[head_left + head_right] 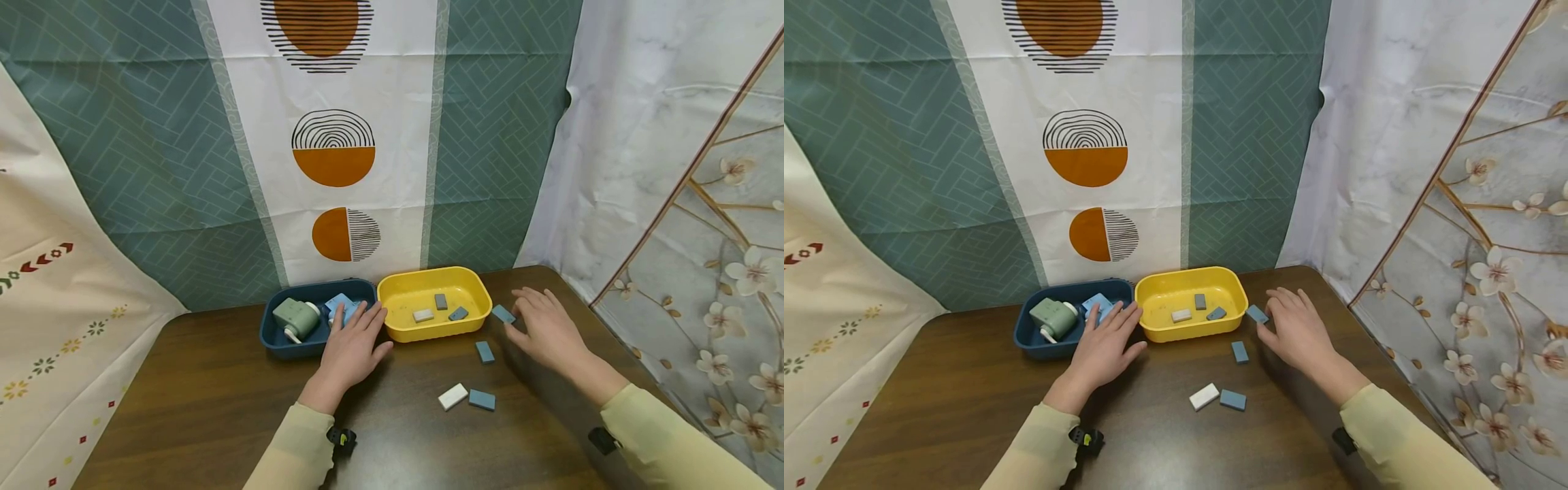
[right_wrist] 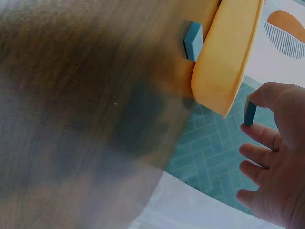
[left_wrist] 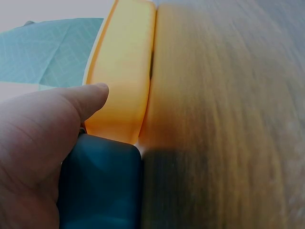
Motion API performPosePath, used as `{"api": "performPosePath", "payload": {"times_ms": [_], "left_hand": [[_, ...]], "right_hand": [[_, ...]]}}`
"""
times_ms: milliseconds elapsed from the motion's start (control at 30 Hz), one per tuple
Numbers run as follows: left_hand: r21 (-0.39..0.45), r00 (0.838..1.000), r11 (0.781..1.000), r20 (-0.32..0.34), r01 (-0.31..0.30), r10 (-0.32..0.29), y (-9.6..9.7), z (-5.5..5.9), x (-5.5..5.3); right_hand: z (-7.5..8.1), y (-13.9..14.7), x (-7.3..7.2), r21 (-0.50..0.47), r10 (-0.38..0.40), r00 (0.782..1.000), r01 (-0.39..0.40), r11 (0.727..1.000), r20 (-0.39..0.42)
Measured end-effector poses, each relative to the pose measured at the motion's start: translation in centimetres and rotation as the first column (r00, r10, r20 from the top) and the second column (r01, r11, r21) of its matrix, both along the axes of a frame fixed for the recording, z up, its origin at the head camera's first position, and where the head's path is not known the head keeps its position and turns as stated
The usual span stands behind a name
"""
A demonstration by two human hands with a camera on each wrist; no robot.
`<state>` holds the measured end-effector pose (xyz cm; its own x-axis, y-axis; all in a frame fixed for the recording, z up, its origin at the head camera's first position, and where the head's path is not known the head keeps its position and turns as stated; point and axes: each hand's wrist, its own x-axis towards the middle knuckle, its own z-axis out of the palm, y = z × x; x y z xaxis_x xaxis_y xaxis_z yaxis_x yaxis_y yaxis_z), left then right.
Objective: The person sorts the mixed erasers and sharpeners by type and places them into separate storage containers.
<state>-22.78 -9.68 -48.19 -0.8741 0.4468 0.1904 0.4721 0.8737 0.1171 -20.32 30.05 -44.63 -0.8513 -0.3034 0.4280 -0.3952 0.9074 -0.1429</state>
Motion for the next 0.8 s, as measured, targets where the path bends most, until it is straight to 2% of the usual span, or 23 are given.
{"api": "performPosePath", "payload": {"times_ms": [233, 533, 800], "left_hand": [[0.003, 1.000, 1.000, -0.002, -0.003, 0.003, 0.0, 0.1, 0.1], [-0.004, 1.000, 1.000, -0.004, -0.005, 0.005, 0.0, 0.0, 0.1], [0.001, 1.000, 1.000, -0.016, 0.001, -0.001, 0.0, 0.0, 0.1]], "right_hand": [[0.4, -0.2, -0.5, -0.008, -0.014, 1.000, 0.014, 1.000, 0.007], [0.6, -1.0, -1.0, -0.022, 0.004, 0.999, -0.005, 1.000, -0.034], [1.0, -1.7, -1.6, -0.037, -0.004, 1.000, 0.004, 0.999, 0.010]]}}
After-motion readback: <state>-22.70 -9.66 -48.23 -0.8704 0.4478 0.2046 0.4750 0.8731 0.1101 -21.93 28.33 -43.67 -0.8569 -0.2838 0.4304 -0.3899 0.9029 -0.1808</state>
